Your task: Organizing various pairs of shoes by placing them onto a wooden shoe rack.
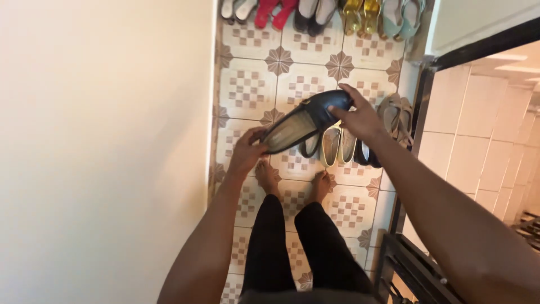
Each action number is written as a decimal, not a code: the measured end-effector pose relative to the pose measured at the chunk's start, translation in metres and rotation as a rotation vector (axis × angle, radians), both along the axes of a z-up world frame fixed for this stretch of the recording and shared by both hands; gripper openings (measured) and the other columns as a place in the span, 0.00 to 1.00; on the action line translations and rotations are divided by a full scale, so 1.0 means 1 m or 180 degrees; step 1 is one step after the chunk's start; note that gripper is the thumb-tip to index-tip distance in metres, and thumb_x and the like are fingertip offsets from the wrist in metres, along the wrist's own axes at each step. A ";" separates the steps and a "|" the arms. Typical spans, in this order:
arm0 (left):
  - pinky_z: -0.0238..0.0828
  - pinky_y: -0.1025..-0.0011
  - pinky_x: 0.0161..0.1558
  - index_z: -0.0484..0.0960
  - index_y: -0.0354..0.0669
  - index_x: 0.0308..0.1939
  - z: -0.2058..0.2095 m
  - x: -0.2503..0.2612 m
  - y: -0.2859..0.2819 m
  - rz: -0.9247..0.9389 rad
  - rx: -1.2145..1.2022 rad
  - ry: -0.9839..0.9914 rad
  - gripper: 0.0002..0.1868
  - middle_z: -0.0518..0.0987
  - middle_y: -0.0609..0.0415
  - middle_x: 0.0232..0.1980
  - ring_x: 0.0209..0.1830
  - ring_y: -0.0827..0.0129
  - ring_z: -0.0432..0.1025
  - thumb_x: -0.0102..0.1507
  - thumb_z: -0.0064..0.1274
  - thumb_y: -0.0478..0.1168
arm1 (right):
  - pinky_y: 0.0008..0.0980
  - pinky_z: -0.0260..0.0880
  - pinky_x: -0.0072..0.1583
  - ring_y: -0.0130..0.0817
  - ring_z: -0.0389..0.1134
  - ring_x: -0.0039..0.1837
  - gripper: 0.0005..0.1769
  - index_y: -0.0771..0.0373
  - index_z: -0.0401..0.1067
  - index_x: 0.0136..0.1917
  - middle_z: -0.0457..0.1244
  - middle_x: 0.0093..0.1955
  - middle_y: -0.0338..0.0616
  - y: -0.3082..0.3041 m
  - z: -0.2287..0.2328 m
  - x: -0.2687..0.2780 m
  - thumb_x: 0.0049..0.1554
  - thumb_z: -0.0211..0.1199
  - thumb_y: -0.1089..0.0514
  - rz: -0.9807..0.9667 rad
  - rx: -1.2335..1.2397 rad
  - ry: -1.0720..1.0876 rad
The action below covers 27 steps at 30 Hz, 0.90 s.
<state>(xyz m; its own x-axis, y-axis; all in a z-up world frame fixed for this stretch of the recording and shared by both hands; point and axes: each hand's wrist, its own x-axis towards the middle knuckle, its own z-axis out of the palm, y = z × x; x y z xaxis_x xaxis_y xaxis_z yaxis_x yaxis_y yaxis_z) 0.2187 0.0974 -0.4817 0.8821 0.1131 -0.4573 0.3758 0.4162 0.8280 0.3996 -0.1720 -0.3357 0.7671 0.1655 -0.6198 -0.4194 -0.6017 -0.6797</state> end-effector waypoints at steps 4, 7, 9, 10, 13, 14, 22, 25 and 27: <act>0.76 0.75 0.38 0.80 0.40 0.60 0.125 0.017 0.019 0.0104 0.0455 0.0445 0.23 0.83 0.53 0.53 0.42 0.72 0.78 0.59 0.54 0.29 | 0.33 0.75 0.48 0.31 0.71 0.50 0.32 0.50 0.65 0.73 0.66 0.58 0.42 -0.005 0.039 0.002 0.56 0.67 0.56 -0.0077 0.0777 0.0055; 0.75 0.77 0.37 0.81 0.39 0.59 0.166 0.007 0.021 0.0401 0.0591 0.0214 0.20 0.84 0.55 0.51 0.39 0.76 0.77 0.62 0.52 0.33 | 0.30 0.74 0.50 0.28 0.69 0.49 0.26 0.50 0.71 0.71 0.66 0.57 0.43 -0.004 0.078 -0.006 0.59 0.67 0.56 0.0217 0.0625 -0.0057; 0.71 0.77 0.35 0.82 0.39 0.59 0.197 -0.003 0.019 0.0672 0.0686 0.0256 0.19 0.84 0.54 0.50 0.34 0.76 0.73 0.63 0.52 0.34 | 0.27 0.73 0.49 0.24 0.68 0.50 0.27 0.50 0.69 0.70 0.66 0.58 0.36 -0.006 0.078 -0.006 0.57 0.66 0.58 0.0113 0.1232 0.0053; 0.71 0.77 0.35 0.82 0.39 0.59 0.214 -0.006 0.016 0.0779 0.0730 0.0184 0.19 0.84 0.54 0.50 0.34 0.76 0.73 0.63 0.52 0.34 | 0.27 0.73 0.49 0.24 0.68 0.50 0.27 0.50 0.69 0.70 0.66 0.58 0.36 -0.003 0.090 -0.004 0.57 0.66 0.58 0.0224 0.1286 -0.0006; 0.68 0.76 0.35 0.82 0.40 0.60 0.252 -0.024 0.002 0.0935 0.1017 0.0273 0.20 0.84 0.55 0.50 0.33 0.77 0.70 0.63 0.59 0.39 | 0.28 0.73 0.49 0.25 0.67 0.45 0.27 0.49 0.70 0.69 0.67 0.54 0.33 -0.008 0.115 -0.014 0.57 0.66 0.59 0.0084 0.1072 0.0184; 0.68 0.77 0.37 0.80 0.41 0.61 0.258 -0.027 0.000 0.0849 0.1078 0.0218 0.23 0.83 0.57 0.50 0.36 0.78 0.71 0.62 0.61 0.42 | 0.28 0.70 0.47 0.26 0.66 0.43 0.26 0.50 0.71 0.69 0.67 0.51 0.35 -0.011 0.119 -0.014 0.58 0.66 0.60 0.0034 0.1120 0.0248; 0.68 0.75 0.56 0.76 0.43 0.65 0.312 -0.084 -0.037 0.0923 0.1181 -0.0418 0.33 0.78 0.58 0.51 0.52 0.76 0.72 0.62 0.65 0.54 | 0.28 0.65 0.42 0.24 0.64 0.37 0.23 0.51 0.71 0.69 0.66 0.43 0.35 -0.012 0.174 -0.024 0.60 0.64 0.58 0.0579 0.1352 0.0537; 0.69 0.68 0.51 0.75 0.47 0.62 0.338 -0.101 -0.049 0.1145 0.1197 0.0120 0.32 0.80 0.59 0.50 0.49 0.74 0.73 0.61 0.57 0.61 | 0.30 0.65 0.42 0.29 0.69 0.37 0.21 0.52 0.69 0.67 0.69 0.44 0.40 0.002 0.197 -0.025 0.60 0.62 0.55 0.0879 0.1280 0.0628; 0.74 0.64 0.51 0.77 0.46 0.59 0.348 -0.121 -0.049 0.1460 0.0990 -0.0054 0.33 0.79 0.57 0.47 0.47 0.69 0.74 0.61 0.55 0.65 | 0.29 0.66 0.42 0.24 0.61 0.35 0.21 0.56 0.73 0.67 0.64 0.42 0.39 0.014 0.183 -0.022 0.62 0.66 0.51 0.1347 0.1344 0.0540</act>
